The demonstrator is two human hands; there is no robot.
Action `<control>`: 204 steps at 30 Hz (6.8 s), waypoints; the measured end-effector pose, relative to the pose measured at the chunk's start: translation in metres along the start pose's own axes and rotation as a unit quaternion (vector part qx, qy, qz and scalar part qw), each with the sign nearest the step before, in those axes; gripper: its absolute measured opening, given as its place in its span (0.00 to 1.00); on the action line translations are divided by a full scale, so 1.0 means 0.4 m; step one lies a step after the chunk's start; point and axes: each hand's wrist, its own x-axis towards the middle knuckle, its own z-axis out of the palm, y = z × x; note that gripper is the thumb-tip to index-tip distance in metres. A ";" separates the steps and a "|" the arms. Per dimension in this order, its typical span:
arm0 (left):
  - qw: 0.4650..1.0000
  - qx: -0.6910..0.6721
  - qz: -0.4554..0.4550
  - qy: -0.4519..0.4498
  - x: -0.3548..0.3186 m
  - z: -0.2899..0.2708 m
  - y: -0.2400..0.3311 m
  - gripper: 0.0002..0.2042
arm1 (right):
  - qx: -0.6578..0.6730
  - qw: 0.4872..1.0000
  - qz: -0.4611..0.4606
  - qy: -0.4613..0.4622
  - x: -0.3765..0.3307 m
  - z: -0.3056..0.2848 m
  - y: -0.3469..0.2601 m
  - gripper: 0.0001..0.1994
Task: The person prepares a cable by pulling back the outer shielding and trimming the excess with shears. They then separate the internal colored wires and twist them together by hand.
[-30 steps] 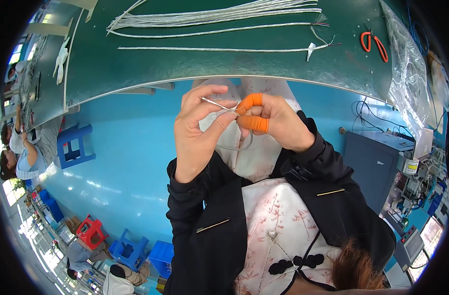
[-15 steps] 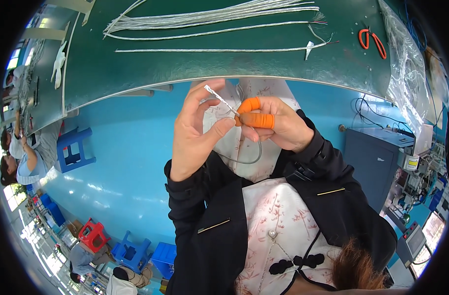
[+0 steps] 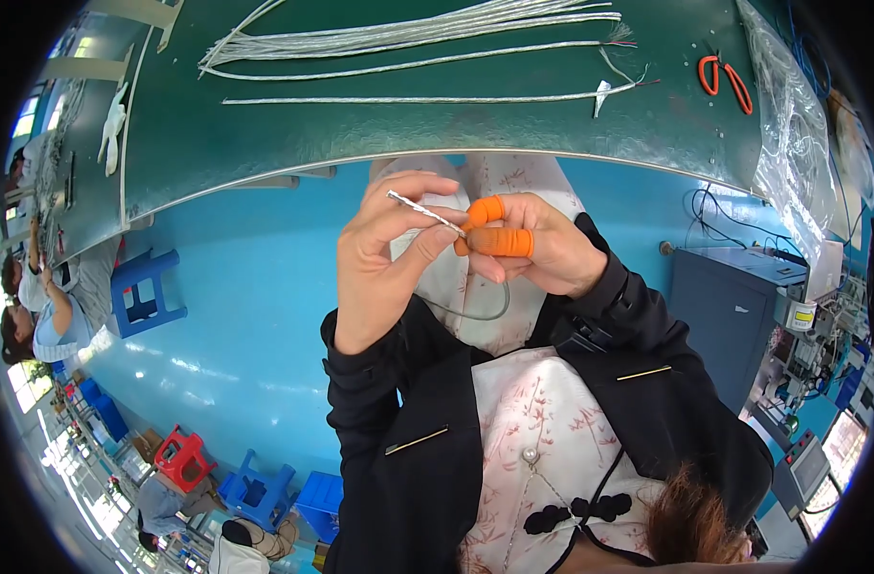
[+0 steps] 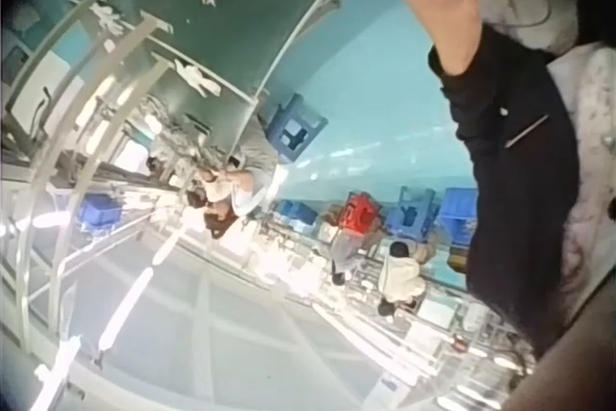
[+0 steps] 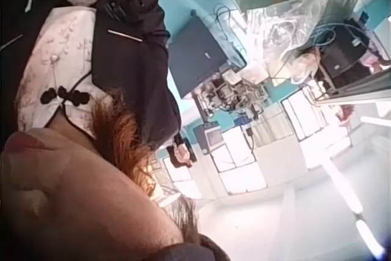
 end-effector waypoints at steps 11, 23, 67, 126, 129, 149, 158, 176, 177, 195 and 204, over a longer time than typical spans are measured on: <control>0.974 0.190 0.078 0.096 0.002 0.045 0.019 0.03 | 0.065 0.996 -0.051 0.013 -0.008 0.002 0.007 0.10; 0.980 -0.104 -0.067 0.153 -0.033 0.021 0.017 0.09 | 0.007 0.996 -0.070 0.048 -0.009 -0.008 -0.003 0.10; 0.883 -0.390 -0.262 0.000 -0.016 0.093 0.015 0.03 | -0.280 0.954 -0.089 -0.059 -0.031 -0.051 -0.137 0.08; 0.971 -0.164 -0.058 0.166 0.091 0.168 0.000 0.01 | -0.410 0.790 -0.268 0.368 -0.308 -0.242 -0.368 0.19; 0.976 -0.157 -0.013 0.153 0.097 0.170 0.007 0.01 | -0.385 0.830 -0.233 0.329 -0.271 -0.184 -0.327 0.21; 0.968 -0.196 0.007 0.154 0.072 0.158 0.008 0.01 | -0.268 0.938 -0.093 0.200 -0.141 -0.025 -0.119 0.22; 0.976 -0.170 0.003 0.139 0.063 0.161 0.006 0.01 | -0.407 0.884 -0.128 0.192 -0.142 -0.001 -0.129 0.25; 0.985 -0.115 0.033 0.127 0.056 0.162 -0.012 0.01 | -0.590 0.766 -0.159 0.197 -0.138 -0.007 -0.146 0.21; 0.985 -0.115 0.033 0.126 0.055 0.161 -0.010 0.01 | -0.590 0.767 -0.159 0.197 -0.137 -0.010 -0.145 0.21; 0.980 0.010 0.099 0.174 0.039 0.168 -0.001 0.00 | -0.506 0.834 -0.180 0.128 -0.129 -0.024 -0.150 0.16; 0.929 -0.333 -0.024 0.161 0.046 0.146 0.022 0.01 | -0.516 0.828 -0.183 0.124 -0.119 -0.044 -0.151 0.17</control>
